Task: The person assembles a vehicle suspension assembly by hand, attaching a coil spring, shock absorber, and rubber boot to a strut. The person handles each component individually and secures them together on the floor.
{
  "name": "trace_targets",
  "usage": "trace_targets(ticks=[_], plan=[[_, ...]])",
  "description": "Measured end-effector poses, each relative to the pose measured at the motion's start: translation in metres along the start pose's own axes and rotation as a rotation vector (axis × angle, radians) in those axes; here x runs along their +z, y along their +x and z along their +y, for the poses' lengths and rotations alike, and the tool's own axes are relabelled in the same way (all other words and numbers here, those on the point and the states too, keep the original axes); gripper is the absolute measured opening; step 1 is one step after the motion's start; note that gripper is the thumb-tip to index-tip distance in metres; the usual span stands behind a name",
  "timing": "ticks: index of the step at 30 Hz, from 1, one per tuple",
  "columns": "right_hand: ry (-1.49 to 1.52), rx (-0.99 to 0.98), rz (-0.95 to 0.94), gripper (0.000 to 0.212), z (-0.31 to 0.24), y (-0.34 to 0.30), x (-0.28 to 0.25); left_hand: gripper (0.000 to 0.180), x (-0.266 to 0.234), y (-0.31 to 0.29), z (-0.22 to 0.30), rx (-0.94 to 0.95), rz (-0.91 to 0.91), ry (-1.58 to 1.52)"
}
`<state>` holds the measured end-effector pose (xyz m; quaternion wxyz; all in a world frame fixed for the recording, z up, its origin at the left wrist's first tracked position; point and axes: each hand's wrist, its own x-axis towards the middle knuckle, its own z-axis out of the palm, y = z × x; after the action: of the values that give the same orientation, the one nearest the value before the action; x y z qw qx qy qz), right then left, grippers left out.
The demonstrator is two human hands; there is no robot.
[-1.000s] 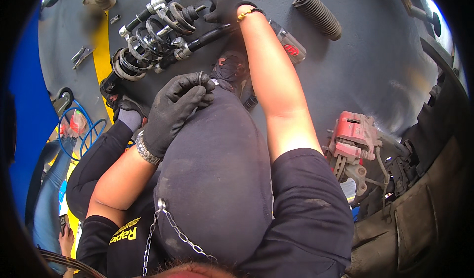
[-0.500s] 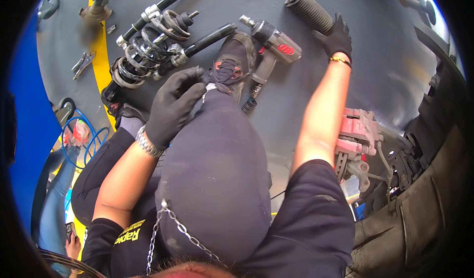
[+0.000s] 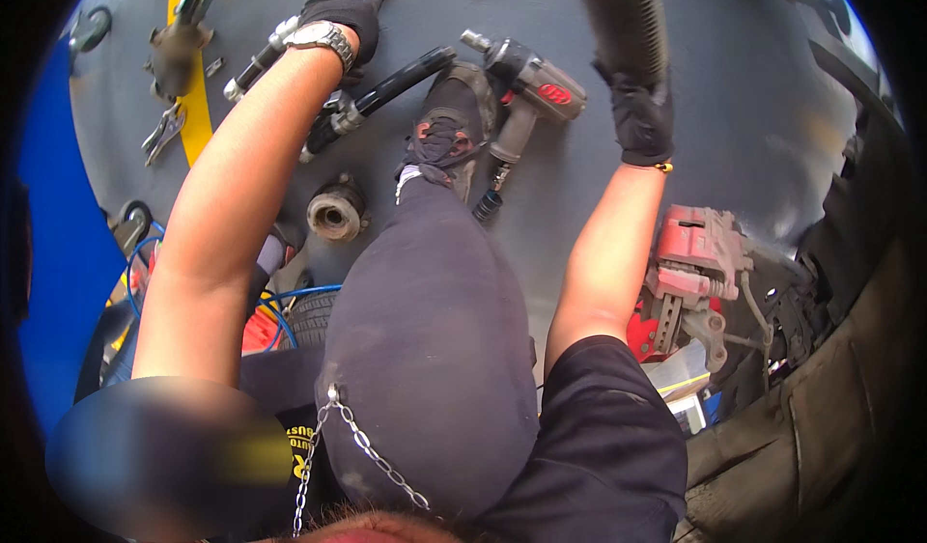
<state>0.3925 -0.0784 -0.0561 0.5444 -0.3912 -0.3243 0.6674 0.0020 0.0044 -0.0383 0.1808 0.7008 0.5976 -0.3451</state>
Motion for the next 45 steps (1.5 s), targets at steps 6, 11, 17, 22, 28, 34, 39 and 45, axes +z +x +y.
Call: trace_targets(ticks=[6, 11, 17, 22, 28, 34, 39, 45], plan=[[0.114, 0.135, -0.03, 0.052, -0.027, -0.012, 0.056, 0.057, 0.032, 0.015, 0.005, 0.088, 0.097, -0.137], [0.568, 0.175, -0.052, 0.054, -0.029, -0.007, 0.117, 0.069, 0.001, -0.011, -0.005, 0.113, 0.057, -0.371], [0.462, 0.158, -0.033, 0.081, -0.004, -0.004, 0.109, 0.07, 0.017, 0.014, -0.003, 0.231, 0.136, -0.352], [0.343, 0.125, -0.101, 0.104, 0.016, 0.004, 0.074, 0.078, 0.014, 0.018, -0.002, 0.308, 0.238, -1.283], [0.212, 0.07, -0.047, 0.097, 0.006, 0.004, 0.077, 0.083, -0.057, -0.091, -0.01, 0.525, 0.531, -1.452], [0.309, 0.187, -0.272, 0.089, 0.014, 0.016, 0.158, 0.076, -0.093, -0.151, -0.012, 0.594, 1.018, -0.829], [0.276, 0.299, -0.31, 0.091, 0.015, 0.021, 0.213, 0.084, -0.1, -0.166, -0.028, 0.604, 0.936, -0.793], [-0.141, -0.003, -0.314, 0.071, 0.078, 0.005, 0.188, 0.088, -0.1, -0.194, -0.037, 0.648, 0.828, -1.007]])
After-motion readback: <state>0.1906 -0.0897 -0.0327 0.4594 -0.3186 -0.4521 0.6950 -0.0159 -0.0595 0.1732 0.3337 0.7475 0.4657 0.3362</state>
